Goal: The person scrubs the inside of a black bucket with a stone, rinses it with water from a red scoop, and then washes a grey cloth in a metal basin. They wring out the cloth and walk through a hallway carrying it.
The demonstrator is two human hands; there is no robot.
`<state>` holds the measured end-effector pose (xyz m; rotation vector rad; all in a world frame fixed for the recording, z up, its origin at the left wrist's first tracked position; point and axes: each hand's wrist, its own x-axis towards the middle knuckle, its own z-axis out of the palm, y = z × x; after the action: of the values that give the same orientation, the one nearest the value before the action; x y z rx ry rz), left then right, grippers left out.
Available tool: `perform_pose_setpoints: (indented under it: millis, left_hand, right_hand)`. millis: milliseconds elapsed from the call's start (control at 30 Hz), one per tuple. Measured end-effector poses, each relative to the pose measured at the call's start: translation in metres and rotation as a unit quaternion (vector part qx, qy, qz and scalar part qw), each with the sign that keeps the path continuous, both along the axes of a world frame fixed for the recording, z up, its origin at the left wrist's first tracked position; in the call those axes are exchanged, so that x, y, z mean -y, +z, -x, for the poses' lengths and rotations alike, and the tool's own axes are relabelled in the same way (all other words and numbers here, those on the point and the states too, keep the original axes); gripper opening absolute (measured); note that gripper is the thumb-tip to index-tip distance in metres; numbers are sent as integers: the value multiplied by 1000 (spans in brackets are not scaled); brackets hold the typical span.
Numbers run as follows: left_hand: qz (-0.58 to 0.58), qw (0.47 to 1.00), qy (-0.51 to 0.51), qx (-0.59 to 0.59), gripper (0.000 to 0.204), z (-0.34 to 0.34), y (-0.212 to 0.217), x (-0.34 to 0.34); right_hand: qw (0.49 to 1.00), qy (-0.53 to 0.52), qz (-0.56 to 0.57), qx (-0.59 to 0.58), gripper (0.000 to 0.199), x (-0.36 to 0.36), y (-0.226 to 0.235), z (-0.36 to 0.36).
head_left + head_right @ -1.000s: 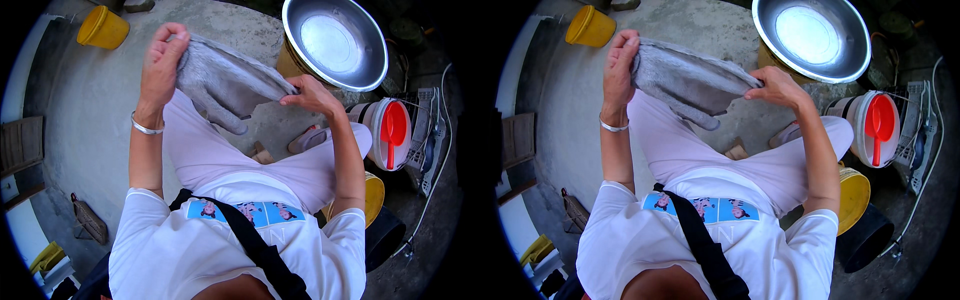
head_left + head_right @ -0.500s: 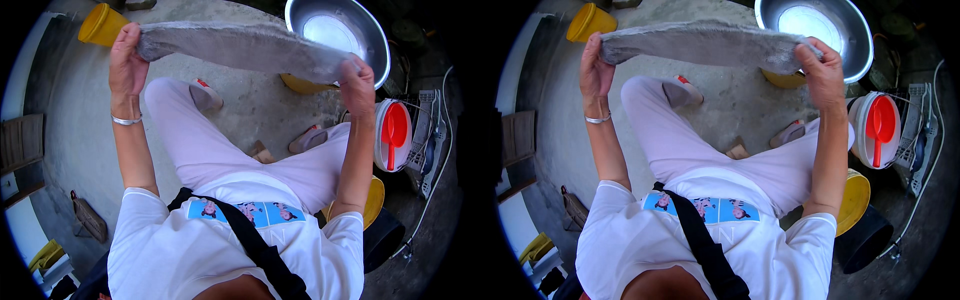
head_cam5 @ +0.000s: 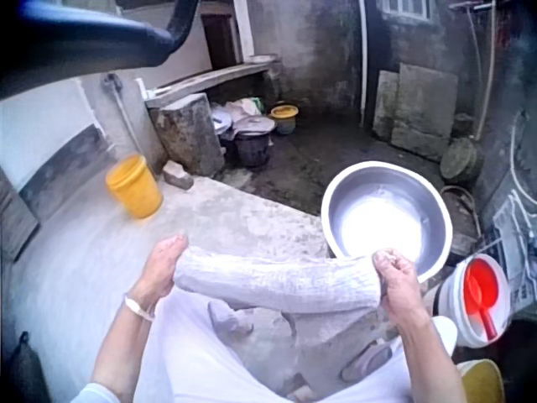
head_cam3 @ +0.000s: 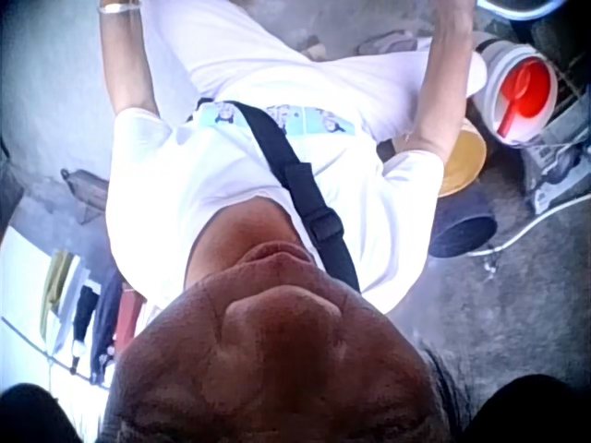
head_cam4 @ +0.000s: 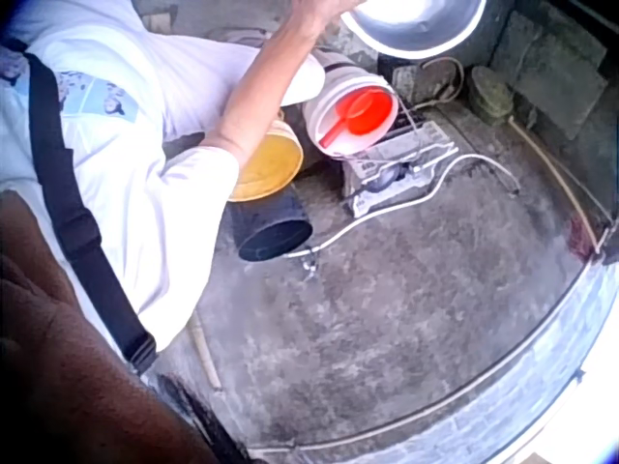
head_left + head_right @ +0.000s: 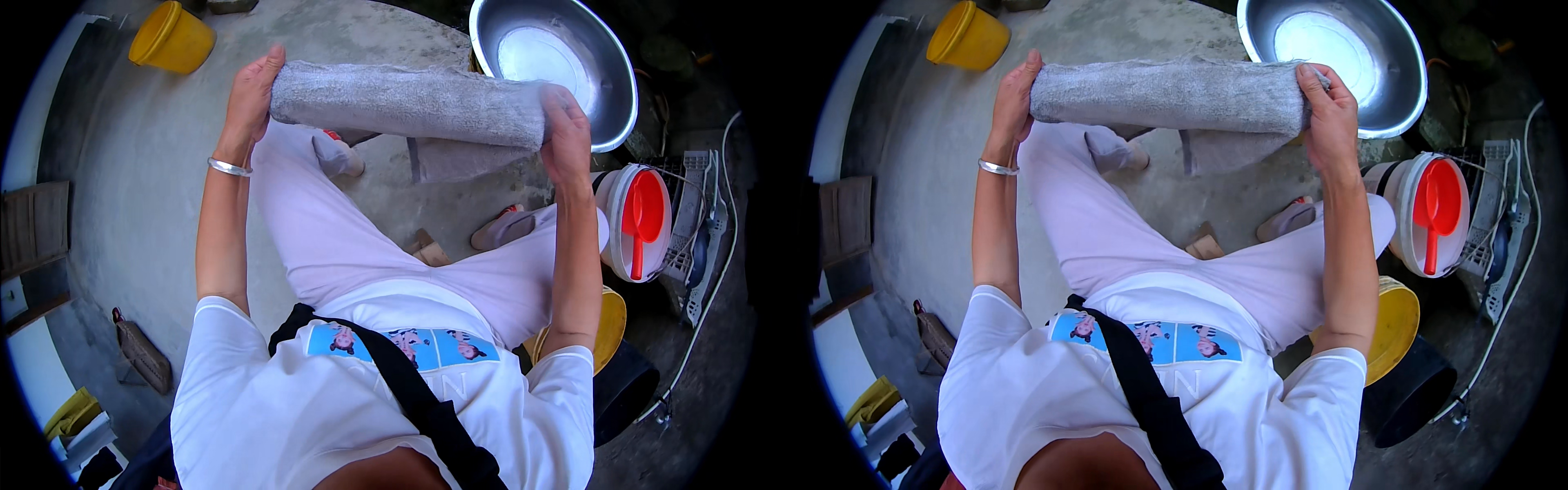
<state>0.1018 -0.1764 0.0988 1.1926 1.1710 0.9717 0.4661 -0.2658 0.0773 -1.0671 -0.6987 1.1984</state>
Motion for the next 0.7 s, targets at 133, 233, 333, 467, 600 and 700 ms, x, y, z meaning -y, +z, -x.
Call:
perform_pose_setpoints:
  millis: [133,233,333,467,600,700]
  left_hand:
    - [39,999,-14,33,33,-2,14,4]
    - [7,996,-91,0,23,0,14,2]
    - [-143,983,-100,-54,18,19,0,-12]
    - [-364,898,245,-36,21,23,-8,-28]
    - [-319,907,276,-21,47,-24,-35,10]
    - [-495,784,-83,-364,44,-65,-36,53]
  right_hand:
    - [999,-2,10,-38,16,-2,-4,2]
    - [998,-14,19,-51,17,-3,-8,0]
    - [997,-12,-12,-70,18,-3,-1,5]
    - [974,111,-165,-103,17,16,47,49]
    - [866,315,-361,144,19,41,63,109]
    - [797,439,-340,238,23,52,44,128]
